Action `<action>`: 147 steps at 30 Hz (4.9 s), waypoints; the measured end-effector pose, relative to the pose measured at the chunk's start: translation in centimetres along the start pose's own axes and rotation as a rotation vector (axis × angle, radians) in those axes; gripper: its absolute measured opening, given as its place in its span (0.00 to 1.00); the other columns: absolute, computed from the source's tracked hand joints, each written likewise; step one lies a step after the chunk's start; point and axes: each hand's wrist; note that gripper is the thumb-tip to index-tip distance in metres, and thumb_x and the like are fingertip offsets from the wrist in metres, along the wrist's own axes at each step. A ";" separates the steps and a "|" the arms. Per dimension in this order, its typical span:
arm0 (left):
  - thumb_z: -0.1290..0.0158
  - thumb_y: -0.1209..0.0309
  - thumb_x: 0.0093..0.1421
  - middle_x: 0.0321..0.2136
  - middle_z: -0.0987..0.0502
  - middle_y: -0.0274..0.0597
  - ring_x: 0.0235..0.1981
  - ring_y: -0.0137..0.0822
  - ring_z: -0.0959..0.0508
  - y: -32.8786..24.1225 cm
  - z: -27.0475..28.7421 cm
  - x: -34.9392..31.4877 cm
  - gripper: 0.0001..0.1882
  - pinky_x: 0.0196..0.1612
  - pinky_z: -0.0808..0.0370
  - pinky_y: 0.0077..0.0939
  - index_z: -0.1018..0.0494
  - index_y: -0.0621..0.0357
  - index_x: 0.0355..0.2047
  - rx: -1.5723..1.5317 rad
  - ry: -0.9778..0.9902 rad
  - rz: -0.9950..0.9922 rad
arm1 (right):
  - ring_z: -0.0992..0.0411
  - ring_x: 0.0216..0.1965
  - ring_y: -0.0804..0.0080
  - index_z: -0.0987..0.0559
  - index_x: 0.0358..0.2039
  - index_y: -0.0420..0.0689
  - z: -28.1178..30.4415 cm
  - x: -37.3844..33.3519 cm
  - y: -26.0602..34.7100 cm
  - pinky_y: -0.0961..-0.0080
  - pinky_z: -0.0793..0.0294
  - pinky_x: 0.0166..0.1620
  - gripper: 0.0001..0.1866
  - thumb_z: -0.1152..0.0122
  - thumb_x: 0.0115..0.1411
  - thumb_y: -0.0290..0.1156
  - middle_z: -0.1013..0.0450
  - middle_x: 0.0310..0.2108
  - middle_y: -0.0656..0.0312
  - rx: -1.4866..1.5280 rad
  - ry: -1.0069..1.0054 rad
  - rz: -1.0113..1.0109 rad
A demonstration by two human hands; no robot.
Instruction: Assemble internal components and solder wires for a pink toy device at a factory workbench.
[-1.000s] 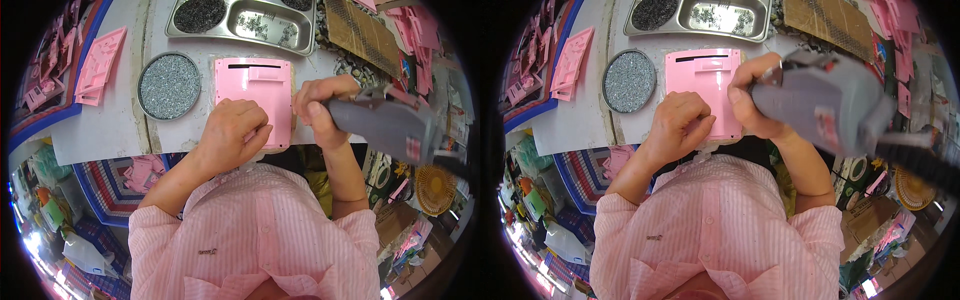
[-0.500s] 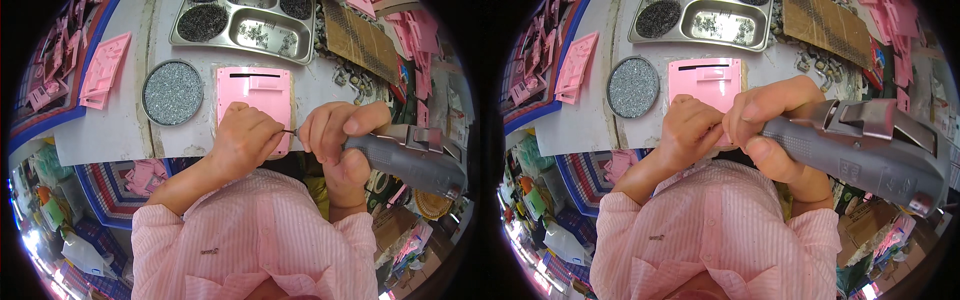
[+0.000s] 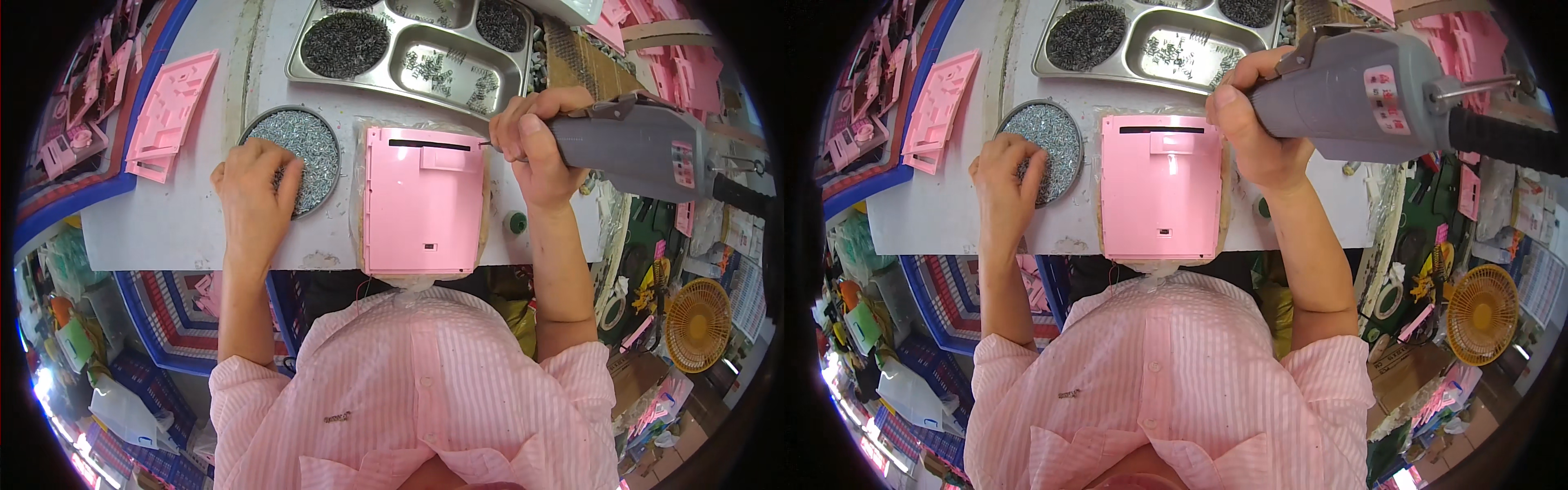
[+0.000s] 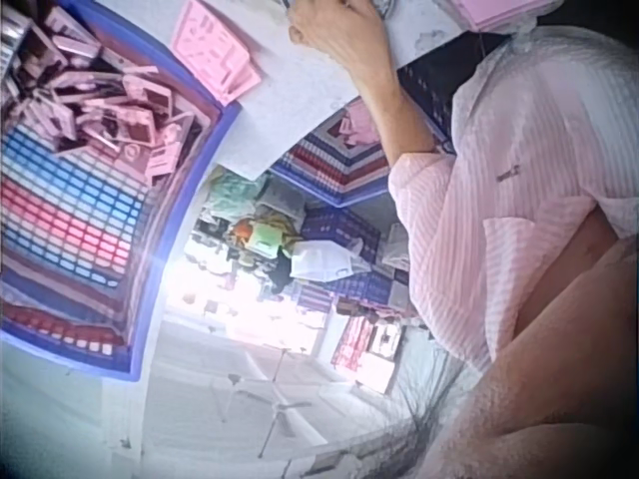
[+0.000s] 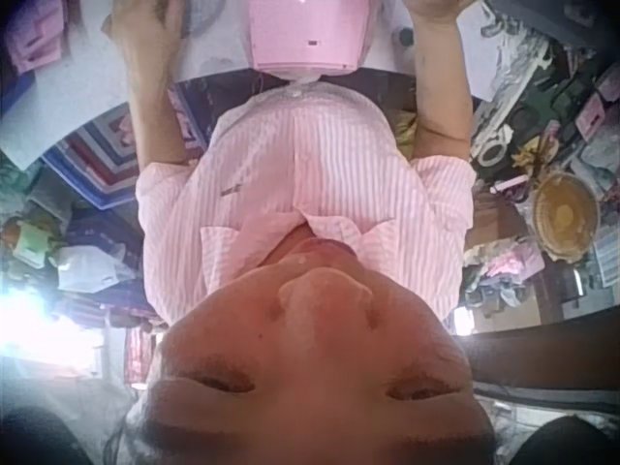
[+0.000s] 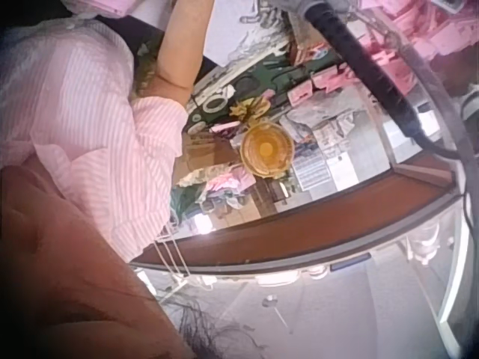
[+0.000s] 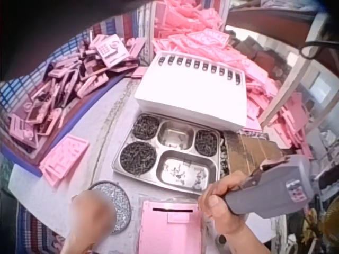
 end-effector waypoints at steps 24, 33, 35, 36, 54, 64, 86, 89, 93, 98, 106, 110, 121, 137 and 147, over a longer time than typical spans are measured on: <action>0.33 0.70 0.50 0.29 0.20 0.28 0.33 0.32 0.23 -5.8 -0.9 -1.6 0.07 0.47 0.38 0.39 0.20 0.49 0.29 -0.444 -0.004 -0.263 | 0.35 0.23 0.75 0.34 0.46 0.40 -8.4 -0.1 5.2 0.69 0.29 0.31 0.15 0.39 0.62 0.25 0.33 0.22 0.62 0.421 0.220 -0.137; 0.35 0.67 0.54 0.34 0.24 0.32 0.41 0.38 0.26 0.4 0.4 -1.2 0.05 0.49 0.40 0.41 0.19 0.50 0.30 -0.027 -0.032 -0.031 | 0.37 0.17 0.78 0.33 0.46 0.37 -8.9 3.4 -0.4 0.73 0.31 0.23 0.14 0.42 0.62 0.24 0.33 0.21 0.60 0.356 0.117 0.030; 0.36 0.67 0.55 0.33 0.25 0.32 0.40 0.38 0.26 0.7 0.4 -1.2 0.04 0.49 0.41 0.41 0.20 0.50 0.29 -0.060 -0.071 -0.024 | 0.36 0.17 0.78 0.32 0.44 0.36 -9.0 3.9 -1.4 0.74 0.30 0.23 0.12 0.42 0.62 0.21 0.32 0.22 0.59 0.353 0.110 0.010; 0.37 0.67 0.56 0.32 0.25 0.32 0.40 0.38 0.26 0.9 0.4 -1.0 0.04 0.48 0.41 0.41 0.20 0.51 0.29 -0.060 -0.071 -0.007 | 0.37 0.18 0.78 0.32 0.45 0.38 -9.2 3.9 -1.5 0.73 0.32 0.24 0.11 0.44 0.63 0.23 0.34 0.21 0.61 0.292 0.127 -0.005; 0.33 0.71 0.51 0.32 0.21 0.27 0.34 0.31 0.23 -3.5 -1.9 -1.8 0.09 0.46 0.40 0.39 0.21 0.48 0.31 -0.506 -0.150 -0.241 | 0.39 0.19 0.76 0.33 0.50 0.46 -9.4 2.8 3.4 0.72 0.34 0.25 0.13 0.46 0.69 0.35 0.37 0.18 0.70 0.352 0.413 -0.069; 0.32 0.67 0.49 0.34 0.21 0.29 0.35 0.31 0.24 -3.6 -1.0 -2.8 0.09 0.49 0.40 0.42 0.20 0.49 0.31 -0.395 -0.095 -0.279 | 0.35 0.20 0.76 0.35 0.43 0.42 -10.5 0.7 3.2 0.73 0.31 0.26 0.13 0.40 0.64 0.27 0.34 0.21 0.64 0.393 0.338 -0.085; 0.36 0.71 0.55 0.20 0.29 0.36 0.26 0.43 0.29 -0.3 1.0 -1.6 0.11 0.32 0.33 0.38 0.27 0.56 0.22 -0.630 0.057 -0.139 | 0.35 0.20 0.77 0.31 0.43 0.40 -10.8 0.9 3.1 0.76 0.32 0.25 0.15 0.35 0.60 0.28 0.33 0.21 0.65 0.430 0.296 -0.167; 0.31 0.71 0.49 0.24 0.25 0.34 0.28 0.40 0.28 -2.9 0.9 -3.6 0.11 0.36 0.34 0.38 0.26 0.54 0.24 -0.913 0.098 -0.183 | 0.37 0.18 0.78 0.33 0.46 0.43 -10.0 1.1 5.2 0.76 0.33 0.23 0.16 0.38 0.64 0.33 0.35 0.18 0.68 0.458 0.405 -0.115; 0.30 0.68 0.45 0.31 0.22 0.30 0.32 0.35 0.26 -4.3 0.4 -5.1 0.14 0.43 0.37 0.39 0.23 0.50 0.29 -0.537 -0.142 -0.401 | 0.36 0.15 0.78 0.34 0.46 0.48 -10.0 -1.0 7.4 0.75 0.32 0.21 0.15 0.40 0.66 0.39 0.36 0.15 0.72 0.340 0.347 -0.165; 0.31 0.69 0.46 0.32 0.21 0.31 0.31 0.35 0.25 -5.0 0.3 -5.8 0.13 0.41 0.38 0.39 0.22 0.51 0.32 -0.540 -0.194 -0.441 | 0.36 0.14 0.77 0.34 0.41 0.50 -10.7 -2.5 8.5 0.75 0.32 0.19 0.16 0.36 0.64 0.40 0.35 0.15 0.72 0.319 0.278 -0.195; 0.29 0.62 0.43 0.34 0.23 0.32 0.37 0.34 0.25 -4.8 0.1 -7.3 0.21 0.47 0.39 0.39 0.23 0.53 0.36 -0.483 -0.147 -0.431 | 0.34 0.23 0.73 0.32 0.42 0.43 -10.8 -3.8 8.2 0.70 0.29 0.29 0.14 0.36 0.62 0.28 0.31 0.22 0.62 0.498 0.347 -0.229; 0.31 0.58 0.47 0.51 0.26 0.45 0.53 0.46 0.28 -3.5 1.8 -6.7 0.38 0.57 0.38 0.44 0.30 0.59 0.57 -0.588 -0.063 -0.264 | 0.35 0.18 0.75 0.33 0.39 0.46 -11.7 -5.6 7.1 0.72 0.30 0.25 0.16 0.34 0.63 0.35 0.35 0.17 0.66 0.295 0.250 -0.268; 0.34 0.61 0.50 0.55 0.25 0.46 0.59 0.48 0.29 -3.6 -2.6 2.5 0.27 0.58 0.33 0.48 0.25 0.53 0.51 -0.338 -0.142 -0.432 | 0.30 0.19 0.68 0.32 0.32 0.42 -12.1 -6.8 3.4 0.70 0.27 0.24 0.09 0.39 0.59 0.21 0.30 0.19 0.60 0.065 0.553 -0.010; 0.50 0.66 0.67 0.58 0.31 0.52 0.54 0.45 0.25 17.5 5.5 -28.3 0.30 0.56 0.24 0.41 0.43 0.63 0.66 -1.028 -1.197 0.953 | 0.38 0.12 0.81 0.33 0.46 0.45 -2.9 -0.9 12.4 0.82 0.34 0.21 0.13 0.41 0.64 0.31 0.34 0.13 0.72 0.569 0.261 0.044; 0.41 0.72 0.61 0.57 0.28 0.51 0.58 0.45 0.27 14.9 3.8 -19.8 0.25 0.56 0.28 0.33 0.31 0.67 0.58 -0.013 -0.830 0.625 | 0.38 0.15 0.78 0.35 0.44 0.43 -4.0 0.0 9.3 0.77 0.31 0.23 0.16 0.39 0.65 0.33 0.38 0.14 0.70 0.459 0.249 -0.051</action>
Point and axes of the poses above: each hand's wrist, its own x-axis towards the middle knuckle, its own z-axis out of the back of the hand, y = z × x
